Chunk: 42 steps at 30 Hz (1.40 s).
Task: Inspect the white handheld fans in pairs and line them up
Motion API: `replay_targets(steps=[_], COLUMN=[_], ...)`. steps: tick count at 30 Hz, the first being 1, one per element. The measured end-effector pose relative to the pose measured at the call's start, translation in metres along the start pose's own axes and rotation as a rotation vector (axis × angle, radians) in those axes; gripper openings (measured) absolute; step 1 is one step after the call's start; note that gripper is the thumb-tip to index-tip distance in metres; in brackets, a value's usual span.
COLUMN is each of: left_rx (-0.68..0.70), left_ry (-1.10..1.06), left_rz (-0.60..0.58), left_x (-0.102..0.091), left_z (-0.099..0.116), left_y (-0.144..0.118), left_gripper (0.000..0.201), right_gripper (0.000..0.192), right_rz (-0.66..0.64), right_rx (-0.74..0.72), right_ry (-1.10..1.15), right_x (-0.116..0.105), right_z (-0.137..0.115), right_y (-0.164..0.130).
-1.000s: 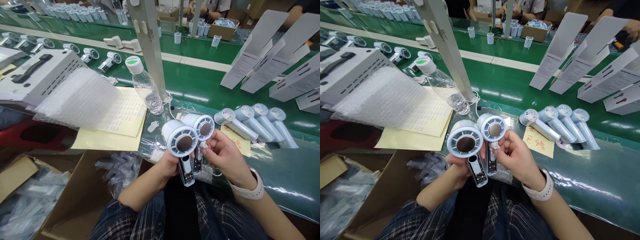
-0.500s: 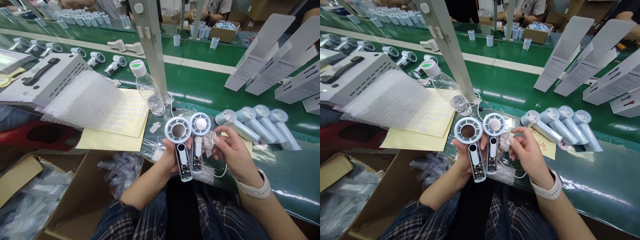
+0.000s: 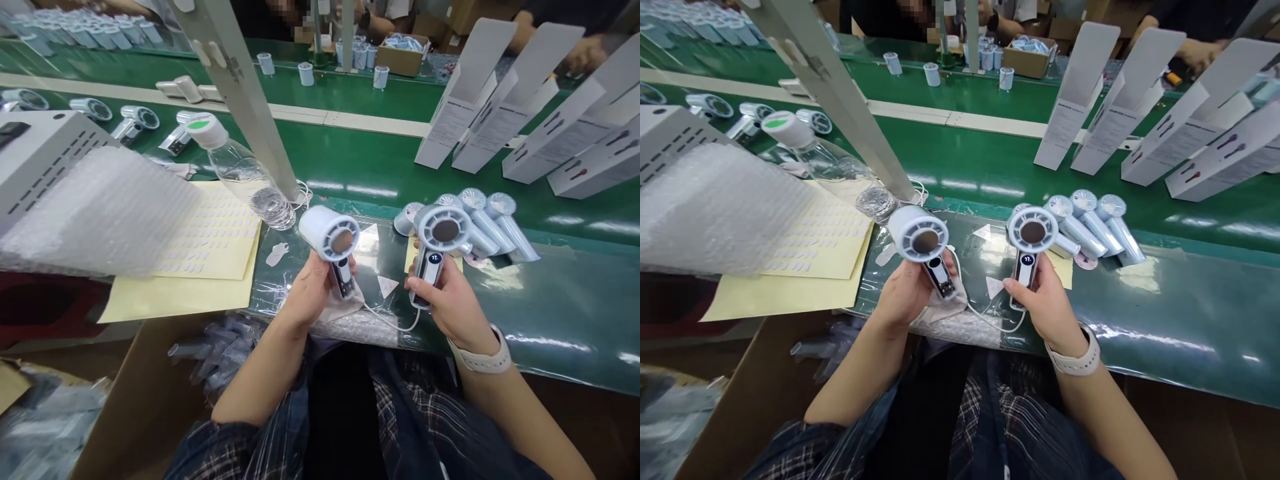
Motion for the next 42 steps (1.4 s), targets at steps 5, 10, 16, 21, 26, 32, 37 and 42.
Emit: replay_targets(steps=[5,10,16,21,26,32,37,42], left_rx=[-0.075,-0.047,-0.027,-0.055,-0.031,-0.046,-0.071,-0.042], left_ry=[-0.205,-0.209,-0.096,-0.08,-0.078,-0.114,-0.087,-0.039], left_rz=[-0.246,-0.273,-0.338,-0.401,-0.374,-0.387,-0.368,-0.368], left_x=[0.044,0.053,0.047,0.047,0.042,0.042,0.041,0.039], left_z=[-0.008,-0.012,-0.01,-0.012,-0.018,-0.019,-0.021,-0.022], left_y=[-0.015,-0.017,-0.02,-0.023,-0.023,-0.025,-0.026,-0.025], left_gripper=[0.052,0.053,0.044,0.045,0.043,0.037,0.044,0.045], right_gripper=[0.042,0.039,0.04,0.046,0.041,0.039,0.044,0.039], right_rz=[-0.145,-0.195,-0.254,-0.281,-0.298,-0.305,-0.296,-0.308], right_rx=[0.046,0.003,-0.007,0.048,0.06,0.08,0.08,0.072], right_ry=[0.237,0.21,0.217,0.221,0.272,0.266,0.262,0.26], right_x=[0.002,0.004,0.011,0.017,0.02,0.02,0.02,0.019], right_z=[0.008,0.006,0.007,0.012,0.015,0.015,0.016,0.018], right_y=[-0.006,-0.018,-0.02,-0.018,-0.019,-0.02,-0.019,-0.018])
Point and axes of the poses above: each hand's wrist, its own y-axis towards the middle knuckle, its own x-axis out of the palm, z = x × y, the point moved 4 cm from there along y, towards the middle knuckle, and after that the axes turned 12 degrees about x, right-handed, at the moved point
